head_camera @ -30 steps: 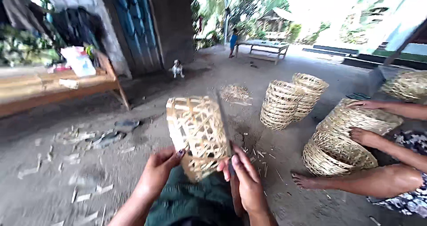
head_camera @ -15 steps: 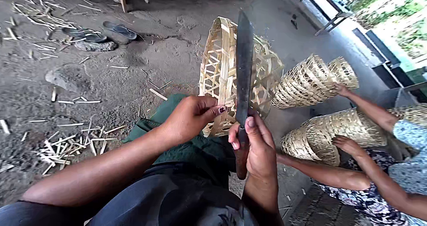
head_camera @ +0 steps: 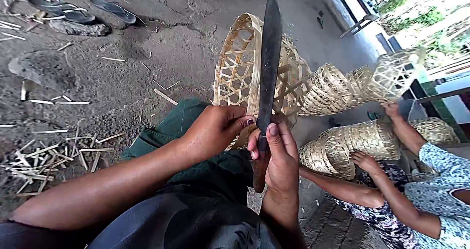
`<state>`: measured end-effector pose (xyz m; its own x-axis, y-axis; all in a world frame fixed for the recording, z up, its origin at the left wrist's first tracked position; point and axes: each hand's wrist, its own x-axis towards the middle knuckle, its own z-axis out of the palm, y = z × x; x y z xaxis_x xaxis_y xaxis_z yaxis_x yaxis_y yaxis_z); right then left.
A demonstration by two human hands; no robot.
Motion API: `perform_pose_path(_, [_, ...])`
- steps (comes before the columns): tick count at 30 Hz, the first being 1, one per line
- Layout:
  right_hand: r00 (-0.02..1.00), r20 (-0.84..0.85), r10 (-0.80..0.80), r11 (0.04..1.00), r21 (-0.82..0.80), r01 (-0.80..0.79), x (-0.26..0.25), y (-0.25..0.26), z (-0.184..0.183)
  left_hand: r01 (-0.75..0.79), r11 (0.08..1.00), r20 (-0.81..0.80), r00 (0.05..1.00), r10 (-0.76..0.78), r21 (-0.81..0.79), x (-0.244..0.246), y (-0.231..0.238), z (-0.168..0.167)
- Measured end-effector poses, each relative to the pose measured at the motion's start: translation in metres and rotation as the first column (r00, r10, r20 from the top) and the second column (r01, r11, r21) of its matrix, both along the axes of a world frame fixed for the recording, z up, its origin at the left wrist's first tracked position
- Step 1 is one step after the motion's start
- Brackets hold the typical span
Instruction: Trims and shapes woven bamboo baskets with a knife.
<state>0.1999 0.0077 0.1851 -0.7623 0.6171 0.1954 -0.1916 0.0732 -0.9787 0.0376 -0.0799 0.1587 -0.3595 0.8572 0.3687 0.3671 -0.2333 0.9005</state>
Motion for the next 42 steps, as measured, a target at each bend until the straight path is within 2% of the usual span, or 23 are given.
perform_pose_path(5, [0.998, -0.035, -0.047, 0.998, 0.029, 0.048, 0.004, 0.002, -0.005, -0.009, 1.000, -0.009, 1.000, 0.009, -0.020, 0.008, 0.004, 0.002])
perform_pose_path(12, [0.989, -0.053, -0.138, 0.977, 0.158, 0.145, 0.012, 0.003, -0.012, -0.025, 0.999, -0.028, 0.999, 0.024, -0.031, 0.026, 0.013, 0.007])
perform_pose_path(15, [0.982, -0.099, -0.158, 0.978, 0.122, 0.170, 0.016, 0.002, -0.012, -0.003, 1.000, -0.008, 1.000, 0.003, -0.027, 0.031, 0.018, 0.006])
perform_pose_path(20, [0.981, -0.163, -0.103, 0.994, 0.023, 0.108, 0.024, 0.010, -0.011, 0.008, 0.999, 0.004, 1.000, -0.008, -0.045, 0.035, 0.022, 0.005])
perform_pose_path(24, [0.963, -0.196, -0.184, 0.974, 0.094, 0.205, 0.023, 0.011, -0.014, -0.032, 0.994, -0.065, 0.998, 0.025, -0.102, 0.039, 0.028, 0.009])
perform_pose_path(27, [0.938, -0.156, -0.311, 0.901, 0.267, 0.343, 0.021, 0.014, -0.014, -0.041, 0.989, -0.128, 0.992, 0.024, -0.139, 0.045, 0.036, 0.015])
perform_pose_path(31, [0.882, -0.028, -0.470, 0.779, 0.457, 0.429, 0.029, 0.020, -0.006, -0.034, 0.992, -0.162, 0.987, 0.013, -0.125, 0.052, 0.053, 0.020])
perform_pose_path(34, [0.815, 0.002, -0.579, 0.676, 0.559, 0.479, 0.039, 0.023, -0.008, -0.030, 0.997, -0.220, 0.975, 0.013, -0.074, 0.058, 0.064, 0.021])
perform_pose_path(38, [0.775, -0.023, -0.631, 0.575, 0.657, 0.488, 0.054, 0.021, -0.014, 0.020, 0.994, -0.263, 0.964, -0.047, -0.105, 0.062, 0.059, 0.031])
perform_pose_path(42, [0.784, -0.074, -0.616, 0.492, 0.742, 0.456, 0.065, 0.018, -0.023, 0.028, 0.992, -0.289, 0.955, -0.063, -0.123, 0.061, 0.051, 0.026])
